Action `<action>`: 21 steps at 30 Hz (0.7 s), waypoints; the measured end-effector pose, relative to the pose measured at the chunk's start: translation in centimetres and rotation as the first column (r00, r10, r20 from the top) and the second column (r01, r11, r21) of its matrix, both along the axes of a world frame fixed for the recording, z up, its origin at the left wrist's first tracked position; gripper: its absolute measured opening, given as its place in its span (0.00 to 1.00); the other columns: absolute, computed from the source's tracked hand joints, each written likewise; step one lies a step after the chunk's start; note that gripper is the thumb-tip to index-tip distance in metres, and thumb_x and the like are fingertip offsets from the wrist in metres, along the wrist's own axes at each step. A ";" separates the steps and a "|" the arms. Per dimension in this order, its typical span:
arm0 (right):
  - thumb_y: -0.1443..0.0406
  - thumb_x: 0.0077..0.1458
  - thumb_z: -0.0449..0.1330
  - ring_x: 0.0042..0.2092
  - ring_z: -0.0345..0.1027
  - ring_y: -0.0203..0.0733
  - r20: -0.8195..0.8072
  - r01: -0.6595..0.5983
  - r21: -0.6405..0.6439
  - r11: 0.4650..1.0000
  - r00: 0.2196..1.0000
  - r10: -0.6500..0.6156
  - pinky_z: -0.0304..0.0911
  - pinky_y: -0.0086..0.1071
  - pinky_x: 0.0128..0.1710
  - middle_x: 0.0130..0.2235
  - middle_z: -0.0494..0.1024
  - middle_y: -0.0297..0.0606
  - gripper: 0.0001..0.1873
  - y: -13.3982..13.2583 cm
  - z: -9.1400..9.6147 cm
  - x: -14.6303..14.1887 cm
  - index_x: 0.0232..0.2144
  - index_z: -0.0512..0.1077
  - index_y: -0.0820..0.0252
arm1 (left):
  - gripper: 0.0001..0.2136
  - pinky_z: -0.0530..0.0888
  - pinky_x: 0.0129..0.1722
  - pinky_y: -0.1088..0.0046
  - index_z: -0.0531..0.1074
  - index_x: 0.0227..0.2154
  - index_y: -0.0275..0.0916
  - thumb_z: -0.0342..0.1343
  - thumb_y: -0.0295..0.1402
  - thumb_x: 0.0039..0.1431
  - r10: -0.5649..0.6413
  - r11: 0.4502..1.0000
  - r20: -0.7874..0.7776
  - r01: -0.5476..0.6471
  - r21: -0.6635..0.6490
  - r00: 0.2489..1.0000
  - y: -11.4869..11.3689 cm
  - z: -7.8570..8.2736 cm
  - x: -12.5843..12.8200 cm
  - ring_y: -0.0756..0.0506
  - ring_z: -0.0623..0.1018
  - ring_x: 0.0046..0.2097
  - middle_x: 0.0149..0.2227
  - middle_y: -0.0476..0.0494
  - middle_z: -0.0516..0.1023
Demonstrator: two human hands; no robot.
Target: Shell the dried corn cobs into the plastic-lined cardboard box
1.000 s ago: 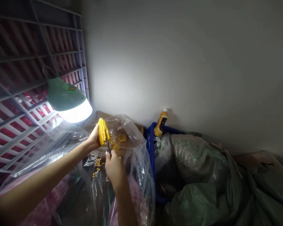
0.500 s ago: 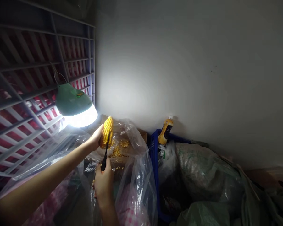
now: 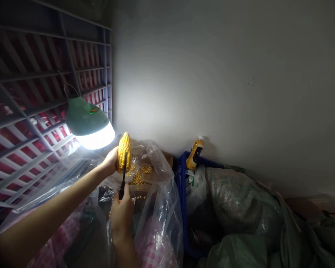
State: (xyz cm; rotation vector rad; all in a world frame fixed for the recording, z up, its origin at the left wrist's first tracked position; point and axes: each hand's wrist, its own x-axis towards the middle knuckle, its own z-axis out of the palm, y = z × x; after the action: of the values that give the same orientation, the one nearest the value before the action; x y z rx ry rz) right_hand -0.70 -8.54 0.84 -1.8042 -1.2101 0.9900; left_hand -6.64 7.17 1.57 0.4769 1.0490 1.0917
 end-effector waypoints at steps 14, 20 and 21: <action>0.61 0.54 0.50 0.39 0.72 0.44 0.014 0.058 0.110 0.992 0.998 -0.059 0.64 0.31 0.36 0.39 0.77 0.44 0.18 -0.4 -0.1 0.2 0.45 0.68 0.61 | 0.08 0.71 0.23 0.73 0.67 0.26 0.35 0.46 0.33 0.51 -0.010 1.000 0.026 0.010 0.017 1.000 0.1 0.0 0.2 0.48 0.72 0.23 0.21 0.46 0.72; 0.64 0.53 0.50 0.38 0.71 0.42 -0.014 0.082 0.168 0.982 0.997 -0.080 0.63 0.29 0.36 0.38 0.77 0.43 0.16 0.1 -0.2 0.2 0.44 0.69 0.61 | 0.10 0.71 0.24 0.73 0.68 0.29 0.34 0.42 0.32 0.54 0.013 0.995 0.043 -0.009 -0.101 0.999 0.0 -0.2 0.2 0.49 0.72 0.23 0.22 0.46 0.71; 0.65 0.53 0.50 0.38 0.71 0.41 -0.023 0.085 0.185 0.979 0.996 -0.082 0.63 0.29 0.37 0.38 0.77 0.42 0.16 0.2 0.0 0.2 0.43 0.70 0.61 | 0.11 0.71 0.24 0.73 0.67 0.29 0.34 0.41 0.33 0.55 0.000 0.990 0.038 0.005 -0.139 0.999 -0.1 0.0 0.2 0.49 0.72 0.23 0.21 0.46 0.71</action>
State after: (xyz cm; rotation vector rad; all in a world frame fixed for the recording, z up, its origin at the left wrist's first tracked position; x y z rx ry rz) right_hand -0.53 -8.30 0.82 -1.6829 -1.1672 0.8140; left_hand -6.43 7.08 1.60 0.3446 1.0828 1.0136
